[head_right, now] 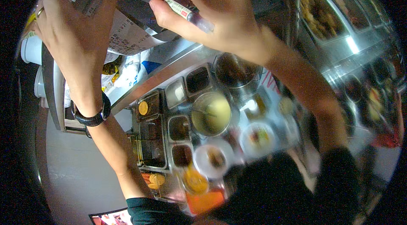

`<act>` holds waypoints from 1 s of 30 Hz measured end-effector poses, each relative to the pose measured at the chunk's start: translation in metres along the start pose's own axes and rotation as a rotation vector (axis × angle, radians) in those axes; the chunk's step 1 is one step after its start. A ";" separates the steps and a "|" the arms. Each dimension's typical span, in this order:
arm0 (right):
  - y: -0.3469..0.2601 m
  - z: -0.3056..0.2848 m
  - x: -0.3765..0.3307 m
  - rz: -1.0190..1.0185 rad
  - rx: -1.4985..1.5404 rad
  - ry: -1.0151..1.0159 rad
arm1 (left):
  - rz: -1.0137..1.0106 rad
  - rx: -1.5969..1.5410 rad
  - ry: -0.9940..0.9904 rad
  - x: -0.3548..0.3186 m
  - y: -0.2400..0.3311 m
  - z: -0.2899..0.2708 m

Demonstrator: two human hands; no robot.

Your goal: The person prepares food in a commercial kitchen by reading receipts, wiping the stainless steel counter with a cloth, arranging enoki mushrooms on trays, using tongs to fry items, and using a ladle to add sauces to bowls.

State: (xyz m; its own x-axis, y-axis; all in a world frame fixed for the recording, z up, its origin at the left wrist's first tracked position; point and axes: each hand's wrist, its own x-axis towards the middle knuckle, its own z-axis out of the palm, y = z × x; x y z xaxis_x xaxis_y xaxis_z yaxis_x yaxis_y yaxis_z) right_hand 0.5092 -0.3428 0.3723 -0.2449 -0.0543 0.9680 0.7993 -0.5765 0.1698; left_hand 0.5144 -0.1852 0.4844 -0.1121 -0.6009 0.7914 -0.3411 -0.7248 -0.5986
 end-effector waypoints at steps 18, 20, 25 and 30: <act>0.020 -0.002 -0.007 -0.035 -0.165 -0.035 | 0.149 -0.122 0.198 0.001 0.010 0.025; 0.007 -0.004 0.002 -0.043 -0.149 -0.051 | 0.127 -0.134 0.208 0.002 0.017 0.016; 0.034 0.001 -0.014 -0.141 -0.160 -0.005 | 0.056 -0.194 0.195 0.003 0.033 0.038; 0.019 0.004 0.002 -0.124 -0.206 -0.064 | 0.187 -0.195 0.290 0.003 0.011 0.027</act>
State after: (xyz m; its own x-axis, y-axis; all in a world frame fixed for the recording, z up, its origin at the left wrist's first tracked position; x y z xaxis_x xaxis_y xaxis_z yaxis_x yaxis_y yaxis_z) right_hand 0.5262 -0.3513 0.3780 -0.2938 0.0749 0.9529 0.6350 -0.7298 0.2532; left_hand 0.5359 -0.2044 0.4768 -0.4388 -0.5757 0.6900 -0.4580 -0.5174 -0.7229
